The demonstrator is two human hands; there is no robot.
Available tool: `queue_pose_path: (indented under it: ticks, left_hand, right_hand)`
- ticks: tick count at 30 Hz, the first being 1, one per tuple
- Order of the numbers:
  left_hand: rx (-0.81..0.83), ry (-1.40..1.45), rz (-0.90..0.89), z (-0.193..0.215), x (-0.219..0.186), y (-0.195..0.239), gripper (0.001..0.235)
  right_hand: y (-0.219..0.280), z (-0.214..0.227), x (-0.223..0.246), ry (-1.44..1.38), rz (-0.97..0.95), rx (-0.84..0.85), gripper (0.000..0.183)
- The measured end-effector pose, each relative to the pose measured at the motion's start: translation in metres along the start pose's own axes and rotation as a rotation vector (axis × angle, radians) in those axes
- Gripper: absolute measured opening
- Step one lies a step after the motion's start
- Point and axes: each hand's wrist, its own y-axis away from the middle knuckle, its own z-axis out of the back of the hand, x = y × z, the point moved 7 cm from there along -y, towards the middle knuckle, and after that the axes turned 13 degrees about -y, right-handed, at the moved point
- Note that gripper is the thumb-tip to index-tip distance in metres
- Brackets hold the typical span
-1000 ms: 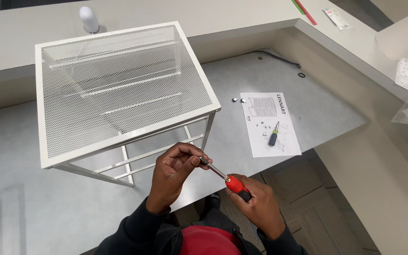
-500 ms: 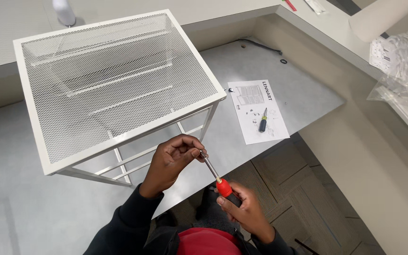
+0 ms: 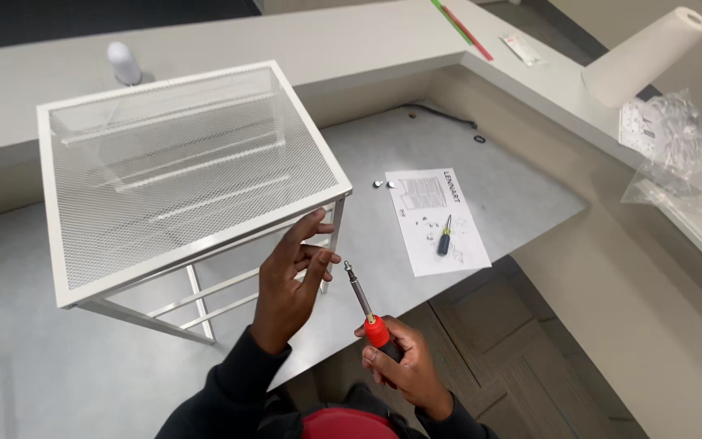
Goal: The person assembles a white metal shelving unit by screwing the frame together and attaching a mesh drawer. They use a screwdriver to tighten screws at the frame joints and then secure the drawer to the frame.
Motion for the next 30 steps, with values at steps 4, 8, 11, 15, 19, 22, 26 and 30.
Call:
queue_pose_path:
  ticks: [4,8,11,15,19,22,26,30]
  left_hand:
    - [-0.032,-0.226,-0.021,-0.021,-0.005,-0.023,0.054]
    - [-0.09,-0.255,0.092,-0.037,0.023,-0.032,0.045]
    - [-0.148,-0.236,0.099,-0.04,0.031,-0.033,0.043]
    - [-0.233,-0.175,0.126,-0.041,0.035,-0.038,0.036]
    - [-0.265,-0.159,0.106,-0.04,0.043,-0.041,0.034]
    - [-0.293,-0.138,0.082,-0.04,0.05,-0.04,0.03]
    - [-0.298,-0.128,0.082,-0.038,0.059,-0.04,0.025]
    - [-0.294,-0.118,0.032,-0.034,0.055,-0.038,0.022]
  right_hand:
    - [-0.007,0.013,0.011,0.009,0.037,0.034,0.031]
    - [-0.011,0.027,-0.002,-0.025,-0.022,0.053,0.03]
    - [-0.013,0.03,-0.003,-0.065,-0.062,0.063,0.03]
    - [-0.02,0.037,-0.012,-0.109,-0.089,0.047,0.033]
    - [-0.027,0.039,-0.012,-0.141,-0.101,0.044,0.033]
    - [-0.034,0.035,-0.008,-0.191,-0.146,0.033,0.036]
    - [-0.045,0.033,-0.002,-0.171,-0.176,-0.004,0.039]
    - [-0.05,0.03,-0.001,-0.138,-0.19,-0.011,0.041]
